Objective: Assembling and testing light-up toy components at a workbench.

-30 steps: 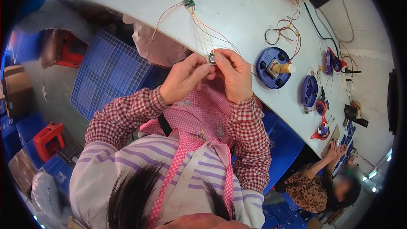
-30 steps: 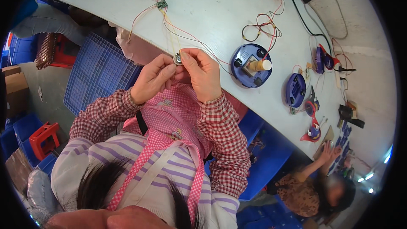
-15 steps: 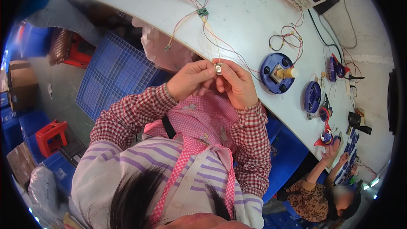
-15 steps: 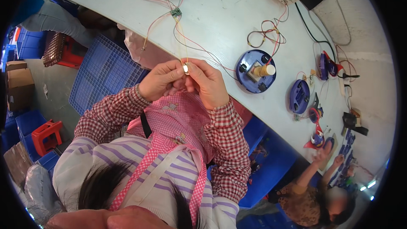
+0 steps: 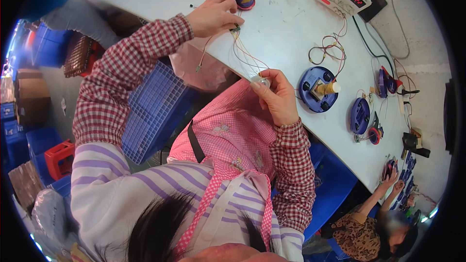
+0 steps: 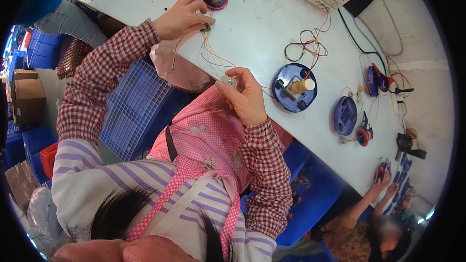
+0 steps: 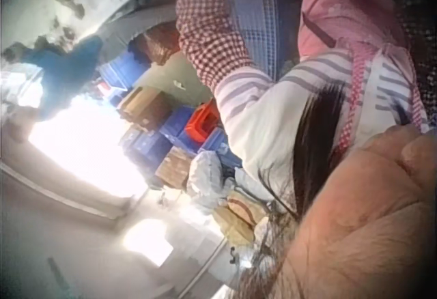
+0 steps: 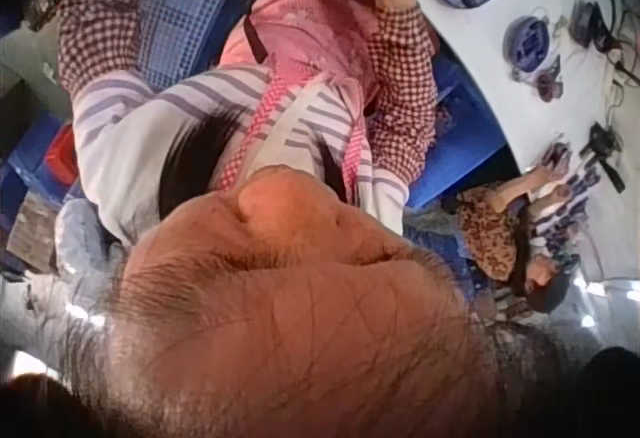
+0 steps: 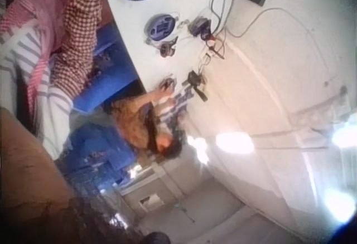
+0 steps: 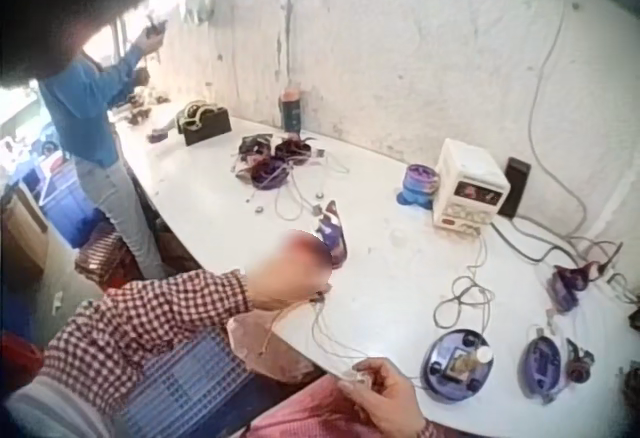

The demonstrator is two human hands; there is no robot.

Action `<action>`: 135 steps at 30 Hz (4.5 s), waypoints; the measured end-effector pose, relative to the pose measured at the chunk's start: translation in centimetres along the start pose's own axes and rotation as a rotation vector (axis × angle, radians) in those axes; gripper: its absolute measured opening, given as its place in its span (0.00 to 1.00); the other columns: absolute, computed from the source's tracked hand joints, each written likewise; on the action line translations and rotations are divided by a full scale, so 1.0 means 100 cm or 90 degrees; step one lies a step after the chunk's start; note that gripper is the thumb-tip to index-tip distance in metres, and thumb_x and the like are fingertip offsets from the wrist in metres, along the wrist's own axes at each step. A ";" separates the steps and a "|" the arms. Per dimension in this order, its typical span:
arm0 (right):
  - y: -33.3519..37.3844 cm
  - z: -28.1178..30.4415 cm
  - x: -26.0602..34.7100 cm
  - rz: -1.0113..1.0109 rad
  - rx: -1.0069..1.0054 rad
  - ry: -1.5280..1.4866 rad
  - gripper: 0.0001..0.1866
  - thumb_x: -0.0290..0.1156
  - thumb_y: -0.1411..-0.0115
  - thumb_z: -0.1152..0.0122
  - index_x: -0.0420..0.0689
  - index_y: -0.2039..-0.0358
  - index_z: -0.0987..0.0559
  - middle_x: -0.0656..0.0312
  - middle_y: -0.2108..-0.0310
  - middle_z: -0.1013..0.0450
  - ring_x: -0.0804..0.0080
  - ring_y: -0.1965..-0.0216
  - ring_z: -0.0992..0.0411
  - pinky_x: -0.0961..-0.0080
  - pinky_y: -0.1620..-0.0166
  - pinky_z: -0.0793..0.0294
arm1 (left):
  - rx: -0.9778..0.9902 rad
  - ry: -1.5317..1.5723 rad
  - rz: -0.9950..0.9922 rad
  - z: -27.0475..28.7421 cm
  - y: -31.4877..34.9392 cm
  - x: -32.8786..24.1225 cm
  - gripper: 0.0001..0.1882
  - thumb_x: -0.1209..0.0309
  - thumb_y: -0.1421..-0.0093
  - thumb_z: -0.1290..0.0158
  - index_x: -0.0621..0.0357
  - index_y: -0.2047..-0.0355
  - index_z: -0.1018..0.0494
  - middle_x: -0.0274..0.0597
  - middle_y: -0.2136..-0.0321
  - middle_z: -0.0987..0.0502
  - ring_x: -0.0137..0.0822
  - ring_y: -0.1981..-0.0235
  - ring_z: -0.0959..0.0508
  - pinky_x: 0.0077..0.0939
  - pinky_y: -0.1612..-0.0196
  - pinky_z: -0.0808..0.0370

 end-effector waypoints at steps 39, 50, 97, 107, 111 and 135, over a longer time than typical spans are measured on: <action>-0.004 0.033 0.021 0.144 -0.162 0.055 0.12 0.25 0.43 0.43 0.40 0.58 0.31 0.63 0.73 0.35 0.83 0.85 0.41 0.90 0.82 0.40 | -0.210 0.384 0.511 -0.007 0.122 -0.076 0.12 0.73 0.50 0.41 0.60 0.67 0.32 0.34 0.79 0.32 0.26 0.80 0.34 0.15 0.77 0.34; 0.004 0.021 0.024 0.160 -0.007 -0.111 0.12 0.23 0.43 0.44 0.39 0.58 0.29 0.61 0.69 0.33 0.82 0.79 0.38 0.90 0.76 0.37 | -0.308 1.101 0.613 0.005 0.078 -0.095 0.05 0.76 0.44 0.47 0.60 0.67 0.31 0.35 0.77 0.30 0.19 0.83 0.32 0.05 0.82 0.37; 0.016 -0.028 0.036 0.454 -0.114 0.368 0.04 0.19 0.48 0.43 0.38 0.71 0.25 0.63 0.76 0.33 0.77 0.79 0.39 0.84 0.76 0.39 | -0.126 1.143 0.541 -0.023 0.062 -0.100 0.05 0.75 0.45 0.48 0.61 0.67 0.30 0.34 0.78 0.28 0.18 0.83 0.33 0.06 0.81 0.37; 0.017 -0.032 0.036 0.479 -0.113 0.381 0.04 0.18 0.49 0.43 0.37 0.71 0.25 0.63 0.77 0.33 0.76 0.80 0.39 0.83 0.76 0.39 | -0.110 1.155 0.556 -0.025 0.066 -0.101 0.05 0.76 0.45 0.48 0.60 0.68 0.30 0.34 0.80 0.29 0.18 0.82 0.33 0.06 0.81 0.36; 0.019 -0.033 0.035 0.441 -0.098 0.399 0.05 0.18 0.49 0.44 0.37 0.70 0.25 0.61 0.75 0.33 0.74 0.79 0.37 0.83 0.75 0.37 | -0.107 1.158 0.564 -0.024 0.067 -0.102 0.04 0.78 0.44 0.49 0.61 0.67 0.32 0.34 0.79 0.29 0.20 0.83 0.32 0.07 0.82 0.37; -0.114 -0.044 0.060 0.327 -0.192 0.887 0.14 0.37 0.48 0.41 0.39 0.66 0.22 0.57 0.69 0.30 0.61 0.72 0.32 0.73 0.67 0.30 | -0.141 1.082 0.512 -0.028 0.082 -0.085 0.04 0.78 0.47 0.47 0.60 0.70 0.30 0.31 0.81 0.29 0.20 0.84 0.34 0.09 0.80 0.37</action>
Point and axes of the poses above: each hand's wrist, its own y-axis away from the middle knuckle, its own z-axis out of the back of the hand, x = y × z, the point moved 8 cm from there along -y, towards the middle knuckle
